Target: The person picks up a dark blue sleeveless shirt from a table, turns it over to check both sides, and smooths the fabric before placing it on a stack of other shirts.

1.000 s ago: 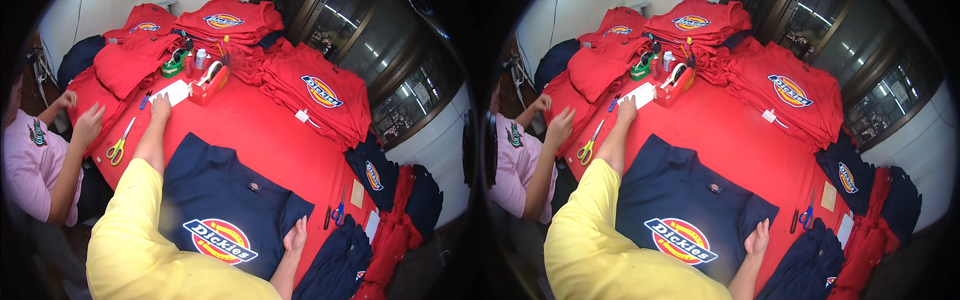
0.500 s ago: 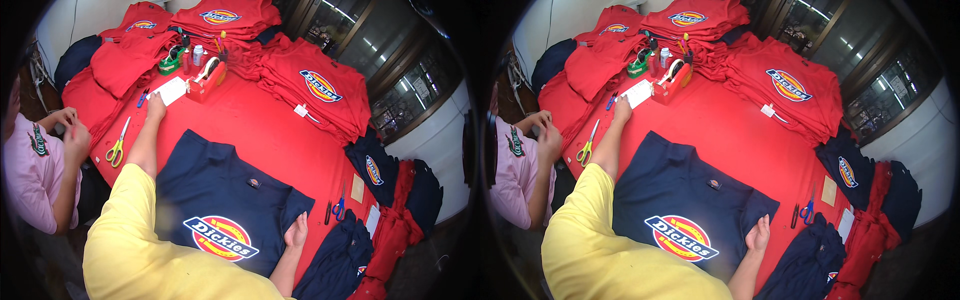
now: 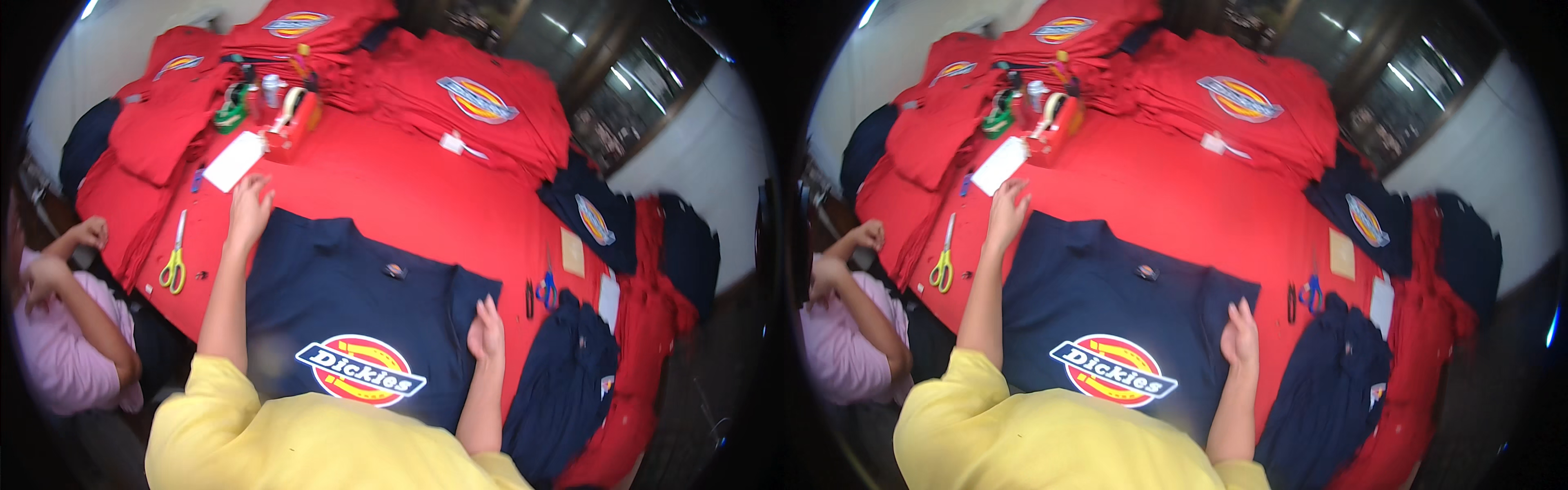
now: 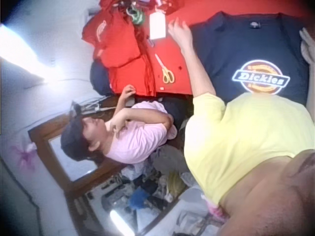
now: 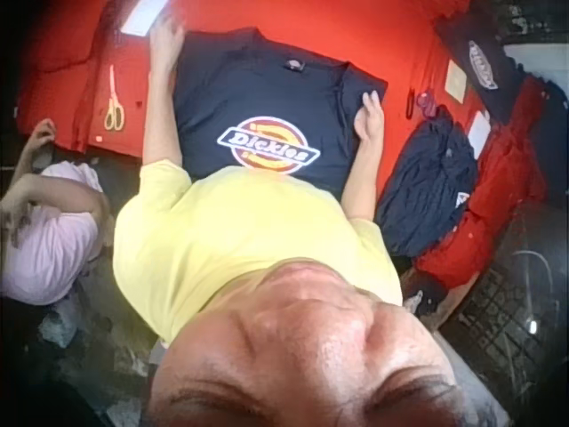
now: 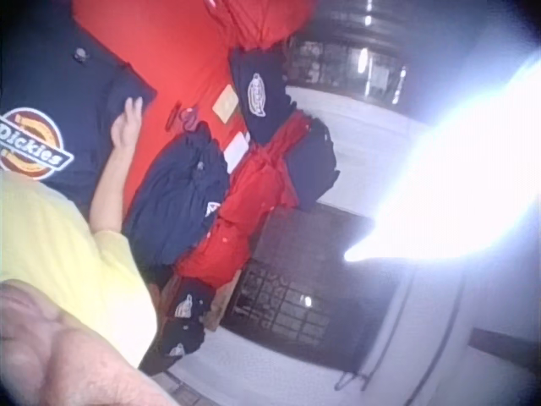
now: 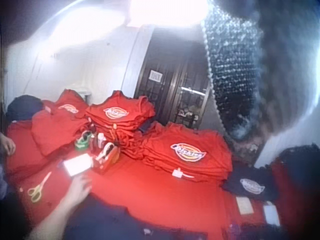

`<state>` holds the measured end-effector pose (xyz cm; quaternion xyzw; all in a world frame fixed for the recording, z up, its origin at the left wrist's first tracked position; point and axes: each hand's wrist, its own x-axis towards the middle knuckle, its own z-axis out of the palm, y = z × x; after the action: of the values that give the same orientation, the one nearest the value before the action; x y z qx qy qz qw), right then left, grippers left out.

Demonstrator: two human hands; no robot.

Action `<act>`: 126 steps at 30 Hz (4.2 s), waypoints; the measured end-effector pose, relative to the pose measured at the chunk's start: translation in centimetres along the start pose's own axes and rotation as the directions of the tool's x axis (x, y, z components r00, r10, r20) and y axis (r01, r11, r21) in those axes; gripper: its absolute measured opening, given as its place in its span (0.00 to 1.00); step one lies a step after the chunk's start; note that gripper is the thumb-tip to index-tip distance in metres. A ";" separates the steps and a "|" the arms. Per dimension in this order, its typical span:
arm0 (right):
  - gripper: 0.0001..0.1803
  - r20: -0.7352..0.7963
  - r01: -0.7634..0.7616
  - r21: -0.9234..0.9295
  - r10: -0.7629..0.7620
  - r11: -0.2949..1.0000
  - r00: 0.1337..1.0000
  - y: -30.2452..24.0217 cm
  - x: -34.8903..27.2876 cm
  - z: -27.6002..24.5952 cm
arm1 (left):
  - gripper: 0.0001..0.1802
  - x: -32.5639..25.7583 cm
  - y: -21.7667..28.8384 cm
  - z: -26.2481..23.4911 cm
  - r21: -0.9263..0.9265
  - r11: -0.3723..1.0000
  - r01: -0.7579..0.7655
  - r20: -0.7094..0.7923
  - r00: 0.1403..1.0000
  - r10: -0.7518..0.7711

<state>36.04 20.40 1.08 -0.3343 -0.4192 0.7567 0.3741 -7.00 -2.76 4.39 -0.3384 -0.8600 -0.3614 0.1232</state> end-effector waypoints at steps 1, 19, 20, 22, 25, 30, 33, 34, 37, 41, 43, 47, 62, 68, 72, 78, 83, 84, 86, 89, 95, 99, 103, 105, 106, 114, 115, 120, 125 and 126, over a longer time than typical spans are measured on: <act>0.41 0.126 -0.022 0.007 0.021 1.000 0.992 -0.7 0.7 -0.2 | 0.20 -2.4 1.6 -0.1 -0.050 0.999 -0.021 0.086 0.996 0.025; 0.15 -0.061 -0.005 -0.789 -0.070 0.615 0.996 -5.9 -7.8 -7.1 | 0.26 -13.6 2.3 -6.5 -0.067 0.997 0.046 0.237 0.971 -0.029; 0.15 -0.129 -0.108 -0.888 -0.018 0.448 0.991 -6.5 -10.9 -8.4 | 0.25 -15.1 2.3 -8.2 -0.022 0.997 0.078 0.244 0.967 -0.070; 0.17 -0.175 -0.172 -0.966 -0.001 0.192 0.985 -6.3 -17.2 -9.4 | 0.24 -18.3 2.3 -12.2 0.229 0.947 0.227 0.321 0.900 -0.294; 0.22 -0.216 -0.232 -0.967 0.146 0.105 0.965 -4.3 -23.1 -9.4 | 0.23 -23.4 1.9 -15.9 0.348 0.916 0.200 0.489 0.795 -0.359; 0.13 -0.096 -0.119 -0.832 0.071 0.542 0.993 -1.7 -22.4 -5.2 | 0.16 -22.4 2.5 -15.2 -0.216 0.880 0.424 0.609 0.763 -0.218; 0.05 -0.104 0.279 -0.403 -0.347 0.872 0.932 -5.8 -22.1 -2.1 | 0.09 -18.5 6.9 -17.2 -0.585 0.732 0.350 0.338 0.925 -0.172; 0.05 -0.133 0.383 -0.258 -0.425 0.887 0.895 -7.0 -22.1 -1.7 | 0.10 -17.4 5.9 -17.1 -0.711 0.595 0.374 0.367 0.920 -0.139; 0.06 -0.151 0.305 -0.293 -0.359 0.906 0.921 -9.0 -23.2 -3.6 | 0.11 -15.3 6.5 -17.2 -0.494 0.826 0.270 0.302 0.945 -0.129; 0.11 -0.139 0.442 -0.052 -0.445 0.895 0.885 -14.8 -27.6 -2.5 | 0.13 -14.0 8.7 -25.1 -0.782 0.621 0.056 0.032 0.998 -0.049; 0.12 -0.109 0.621 -0.048 -0.622 0.782 0.775 -17.2 -28.1 -3.6 | 0.12 -12.4 11.3 -24.3 -0.792 0.607 -0.063 -0.096 0.995 -0.022; 0.06 -0.050 0.537 -0.121 -0.545 0.835 0.837 -21.6 -22.4 -8.9 | 0.07 -7.1 15.1 -17.4 -0.912 0.345 0.221 0.297 0.937 0.186; 0.12 -0.212 0.808 -0.153 -0.817 0.569 0.536 -53.7 12.1 -26.1 | 0.14 17.0 53.8 12.0 -0.965 0.258 0.039 0.169 0.846 0.505; 0.17 -0.431 0.500 -0.316 -0.591 0.806 0.682 -41.8 24.1 -35.6 | 0.25 10.6 52.5 25.5 -0.658 0.690 0.302 0.676 0.641 0.364; 0.18 -0.317 0.029 -0.921 -0.790 0.389 0.524 -34.2 25.1 -39.8 | 0.27 2.1 48.3 27.3 -0.425 0.881 -0.209 0.768 0.431 0.473; 0.09 0.405 0.640 -0.418 -0.498 0.645 0.767 -32.3 5.6 -14.4 | 0.23 -5.5 31.3 16.4 0.043 0.983 -0.179 0.533 0.836 0.129; 0.05 0.770 0.351 0.547 -0.621 0.760 0.145 -34.4 -7.1 -6.1 | 0.25 -8.3 18.4 9.6 0.388 0.919 0.074 0.286 0.938 -0.196; 0.04 0.747 0.339 0.547 -0.629 0.766 0.217 -34.3 -9.5 -4.6 | 0.25 -9.4 16.2 9.4 0.372 0.928 0.027 0.243 0.962 -0.125; 0.03 0.621 0.350 0.597 -0.692 0.722 0.368 -31.8 -14.3 -0.8 | 0.26 -11.1 12.1 9.7 0.343 0.937 -0.071 0.155 0.988 0.018; 0.08 0.561 0.438 0.684 -0.805 0.583 0.194 -30.5 -14.7 3.2 | 0.26 -10.4 14.8 10.0 0.324 0.946 -0.015 0.159 0.986 -0.039; 0.06 0.557 0.266 0.630 -0.663 0.730 0.500 -28.6 -21.0 10.7 | 0.27 -11.7 12.7 9.8 0.313 0.950 0.005 0.166 0.984 -0.060; 0.05 0.608 0.297 0.542 -0.611 0.786 0.508 -27.2 -24.4 14.8 | 0.27 -11.8 12.2 9.7 0.289 0.957 -0.031 0.162 0.987 -0.017; 0.04 0.469 0.462 0.485 -0.667 0.742 0.579 -25.0 -27.2 20.3 | 0.27 -12.0 11.1 10.1 0.220 0.971 -0.089 0.167 0.985 0.052; 0.05 0.470 0.421 0.583 -0.712 0.694 0.523 -22.8 -27.4 21.8 | 0.28 -11.5 10.7 8.8 0.169 0.975 -0.142 0.258 0.961 0.095; 0.05 0.479 0.431 0.610 -0.743 0.665 0.467 -21.9 -27.5 22.5 | 0.28 -11.1 10.5 8.0 0.140 0.976 -0.166 0.303 0.946 0.117; 0.05 0.682 0.380 0.507 -0.630 0.773 0.371 -18.4 -25.4 22.8 | 0.26 -10.8 5.8 6.1 -0.014 0.937 -0.348 0.311 0.889 0.335; 0.05 0.623 0.416 0.467 -0.624 0.780 0.471 -16.9 -24.6 22.8 | 0.26 -10.7 6.2 6.6 -0.045 0.936 -0.349 0.310 0.886 0.345; 0.05 0.421 0.525 -0.290 -0.386 0.800 0.821 -3.8 -15.2 17.7 | 0.20 -9.3 4.3 5.1 -0.402 0.907 -0.128 0.239 0.941 0.238; 0.09 0.149 0.391 -0.818 -0.500 0.422 0.853 5.9 -13.6 9.5 | 0.14 -3.3 -3.7 0.6 -0.193 0.981 0.007 -0.041 0.999 -0.015; 0.09 0.093 0.347 -0.831 -0.506 0.435 0.858 7.1 -13.7 8.5 | 0.13 -2.1 -5.9 -0.1 -0.110 0.994 -0.008 -0.121 0.993 -0.005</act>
<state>33.88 2.89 1.08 -0.4149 -0.7596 0.3190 0.3862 -9.35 -6.84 0.30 -0.3228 -0.8294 -0.4282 0.1567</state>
